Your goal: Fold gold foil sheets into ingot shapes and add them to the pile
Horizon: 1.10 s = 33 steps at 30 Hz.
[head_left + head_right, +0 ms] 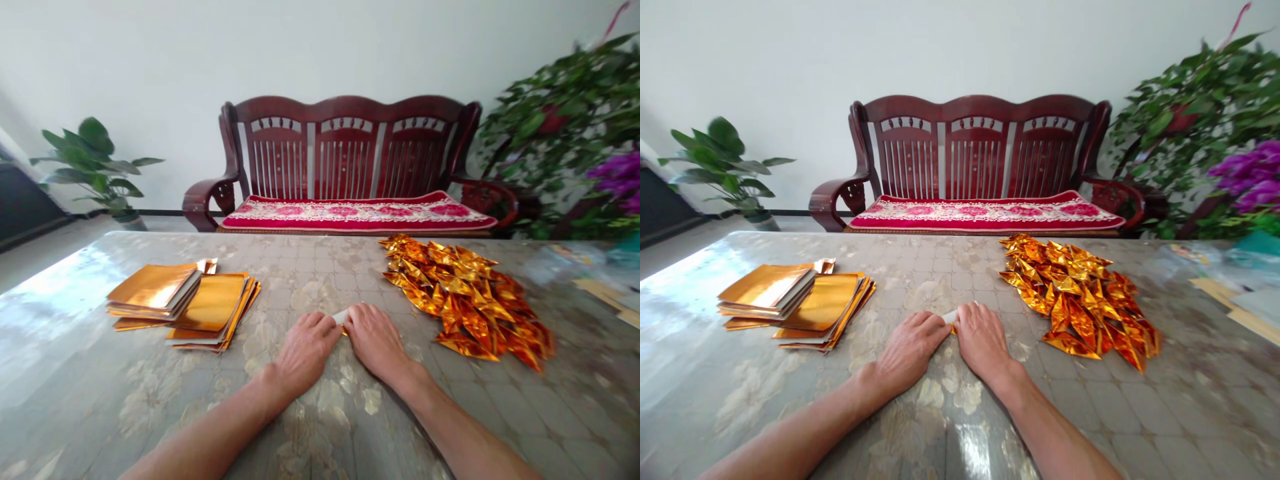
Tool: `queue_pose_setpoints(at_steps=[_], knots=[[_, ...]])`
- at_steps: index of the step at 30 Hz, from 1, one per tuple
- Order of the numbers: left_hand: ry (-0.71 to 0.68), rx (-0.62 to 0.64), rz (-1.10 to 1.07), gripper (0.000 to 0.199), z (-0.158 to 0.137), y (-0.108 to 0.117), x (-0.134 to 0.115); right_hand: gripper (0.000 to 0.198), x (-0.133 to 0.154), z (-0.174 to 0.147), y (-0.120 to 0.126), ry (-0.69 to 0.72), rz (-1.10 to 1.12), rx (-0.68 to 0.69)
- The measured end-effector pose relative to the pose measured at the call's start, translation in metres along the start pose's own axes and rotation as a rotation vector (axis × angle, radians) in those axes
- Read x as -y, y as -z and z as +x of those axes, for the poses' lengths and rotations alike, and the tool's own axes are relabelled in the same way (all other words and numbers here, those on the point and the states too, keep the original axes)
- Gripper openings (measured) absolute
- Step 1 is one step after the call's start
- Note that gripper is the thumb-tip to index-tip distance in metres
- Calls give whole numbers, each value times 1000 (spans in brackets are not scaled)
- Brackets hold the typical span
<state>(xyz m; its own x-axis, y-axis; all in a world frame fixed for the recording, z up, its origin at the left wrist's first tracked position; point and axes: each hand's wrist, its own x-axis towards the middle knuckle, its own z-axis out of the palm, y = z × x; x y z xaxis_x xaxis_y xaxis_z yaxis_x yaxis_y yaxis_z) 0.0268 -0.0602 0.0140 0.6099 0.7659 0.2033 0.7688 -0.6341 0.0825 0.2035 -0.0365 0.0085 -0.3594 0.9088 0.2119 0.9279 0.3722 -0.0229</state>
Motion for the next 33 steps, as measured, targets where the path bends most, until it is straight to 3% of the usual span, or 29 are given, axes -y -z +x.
queue_pose_setpoints(at_steps=[6,11,14,17,23,33], knots=[[-7,35,65,13,-2,5,-8,14,-12,3,-1,60,99,-70],[-83,72,106,12,5,15,-10,12,-34,2,1,-179,148,-233],[-121,72,79,18,10,13,-13,13,-49,1,6,-317,137,-179],[-59,89,64,17,12,8,-22,18,-58,0,11,-396,127,-66],[-44,160,91,12,10,5,-38,27,-50,-2,17,-360,100,20],[127,3,-34,11,27,-14,-24,20,-27,11,8,-371,152,-8]])
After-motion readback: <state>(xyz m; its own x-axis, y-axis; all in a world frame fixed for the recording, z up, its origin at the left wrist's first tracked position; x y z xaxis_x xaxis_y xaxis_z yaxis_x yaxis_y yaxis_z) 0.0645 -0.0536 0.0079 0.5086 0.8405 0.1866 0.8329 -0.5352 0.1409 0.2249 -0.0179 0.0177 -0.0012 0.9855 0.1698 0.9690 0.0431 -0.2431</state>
